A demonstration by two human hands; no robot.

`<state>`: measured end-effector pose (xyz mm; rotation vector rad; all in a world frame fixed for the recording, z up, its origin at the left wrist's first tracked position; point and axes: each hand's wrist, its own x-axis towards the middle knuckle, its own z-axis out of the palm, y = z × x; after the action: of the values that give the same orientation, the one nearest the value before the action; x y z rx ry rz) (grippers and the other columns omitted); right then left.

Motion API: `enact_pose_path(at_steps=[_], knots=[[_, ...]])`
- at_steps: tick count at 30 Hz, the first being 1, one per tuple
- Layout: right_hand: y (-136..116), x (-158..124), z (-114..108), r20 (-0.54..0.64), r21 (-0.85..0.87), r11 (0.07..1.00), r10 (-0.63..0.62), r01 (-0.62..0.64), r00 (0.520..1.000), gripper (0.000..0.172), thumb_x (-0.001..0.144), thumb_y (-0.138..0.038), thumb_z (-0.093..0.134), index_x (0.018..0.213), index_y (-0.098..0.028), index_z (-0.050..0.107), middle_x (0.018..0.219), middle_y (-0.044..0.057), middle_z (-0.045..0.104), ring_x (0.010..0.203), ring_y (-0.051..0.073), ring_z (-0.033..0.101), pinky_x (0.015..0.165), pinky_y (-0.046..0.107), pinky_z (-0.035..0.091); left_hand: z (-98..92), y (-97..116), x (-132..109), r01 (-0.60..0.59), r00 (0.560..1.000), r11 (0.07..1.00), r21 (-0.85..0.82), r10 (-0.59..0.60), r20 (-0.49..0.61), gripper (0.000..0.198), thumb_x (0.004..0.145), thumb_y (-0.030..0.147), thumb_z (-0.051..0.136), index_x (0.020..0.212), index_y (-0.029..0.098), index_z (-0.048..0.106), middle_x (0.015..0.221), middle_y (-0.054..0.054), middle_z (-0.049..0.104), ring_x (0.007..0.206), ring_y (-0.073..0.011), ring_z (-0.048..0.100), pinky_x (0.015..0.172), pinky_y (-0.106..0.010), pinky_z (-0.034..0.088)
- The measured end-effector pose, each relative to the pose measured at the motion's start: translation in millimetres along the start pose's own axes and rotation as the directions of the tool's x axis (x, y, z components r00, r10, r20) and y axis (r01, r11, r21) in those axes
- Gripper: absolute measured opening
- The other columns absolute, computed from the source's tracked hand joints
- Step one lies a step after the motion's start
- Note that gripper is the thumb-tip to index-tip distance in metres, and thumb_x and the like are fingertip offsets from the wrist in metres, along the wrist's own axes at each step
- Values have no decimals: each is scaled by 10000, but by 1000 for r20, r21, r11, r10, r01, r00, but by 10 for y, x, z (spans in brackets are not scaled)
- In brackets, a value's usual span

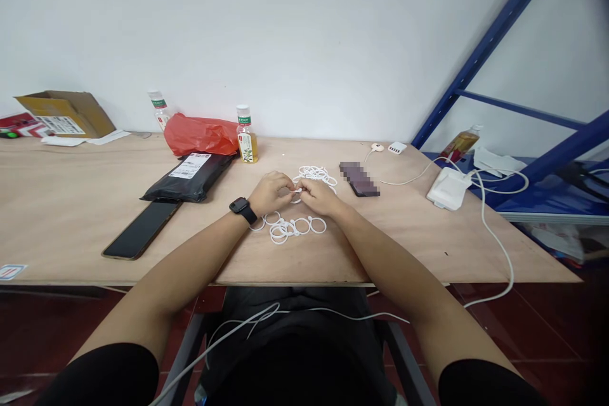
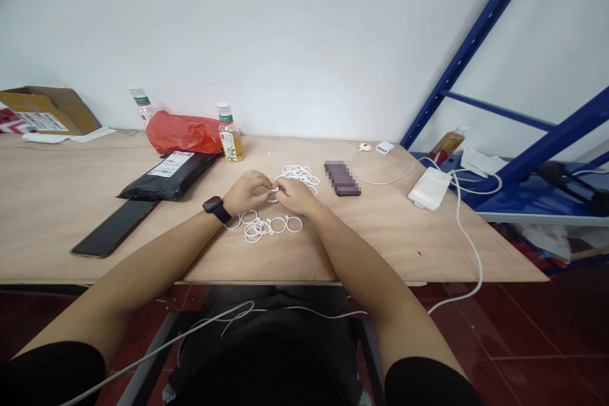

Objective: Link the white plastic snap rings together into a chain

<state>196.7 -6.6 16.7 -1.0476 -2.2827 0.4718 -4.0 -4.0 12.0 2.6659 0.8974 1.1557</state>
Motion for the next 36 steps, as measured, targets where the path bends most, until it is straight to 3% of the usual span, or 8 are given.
enact_pose_path(at_steps=[6, 10, 17, 23, 28, 31, 36], knots=[[18, 25, 4, 20, -20, 1000, -16, 16, 1000, 193, 782, -162, 419, 746, -191, 606, 760, 24, 645, 754, 173, 558, 701, 263, 381, -15, 77, 43, -68, 998, 997, -48, 68, 4, 103, 867, 268, 614, 805, 194, 649, 905, -44, 728, 869, -187, 645, 865, -370, 475], [13, 27, 7, 16, -15, 1000, -12, 12, 1000, 203, 783, -158, 412, 723, -198, 601, 735, 15, 634, 734, 171, 555, 707, 265, 387, -12, 104, 53, -21, 1000, 998, -51, 22, 12, 117, 854, 271, 626, 767, 194, 636, 901, -45, 724, 869, -181, 641, 875, -370, 476], [54, 29, 72, -28, -89, 994, -63, 61, 998, 254, 826, -130, 397, 858, -195, 641, 848, 43, 643, 838, 190, 570, 786, 288, 418, -65, 68, 43, -4, 1000, 999, -37, 4, 16, 159, 876, 340, 620, 813, 198, 652, 937, -57, 721, 914, -191, 638, 908, -378, 468], [139, 27, 21, -154, -129, 992, -27, 7, 988, 377, 852, -98, 399, 1103, -170, 671, 1074, 101, 639, 1044, 218, 570, 934, 338, 430, -172, -156, -10, 236, 968, 968, 86, -226, -113, 221, 893, 320, 540, 798, 173, 675, 851, -72, 666, 854, -203, 608, 835, -359, 481], [185, -2, -82, -285, -153, 975, 113, -161, 952, 391, 890, -157, 455, 1236, -189, 635, 1205, 106, 617, 1106, 243, 575, 964, 362, 444, -125, -350, -78, 411, 904, 875, 257, -428, 12, 172, 751, 242, 582, 822, 175, 723, 858, -76, 644, 799, -215, 609, 783, -342, 498], [197, -18, -96, -309, -154, 966, 151, -207, 939, 378, 875, -189, 515, 1233, -201, 638, 1218, 103, 610, 1093, 252, 586, 964, 373, 450, -88, -419, -122, 430, 881, 841, 327, -470, 51, 175, 706, 234, 599, 812, 182, 729, 839, -78, 658, 738, -210, 612, 707, -317, 492], [192, -5, -69, -299, -112, 980, 123, -163, 946, 312, 875, -205, 524, 1151, -218, 669, 1168, 81, 630, 1064, 233, 599, 936, 367, 465, -51, -459, -166, 391, 882, 836, 385, -459, 103, 171, 711, 297, 622, 804, 197, 724, 804, -69, 692, 672, -193, 603, 618, -279, 453]])
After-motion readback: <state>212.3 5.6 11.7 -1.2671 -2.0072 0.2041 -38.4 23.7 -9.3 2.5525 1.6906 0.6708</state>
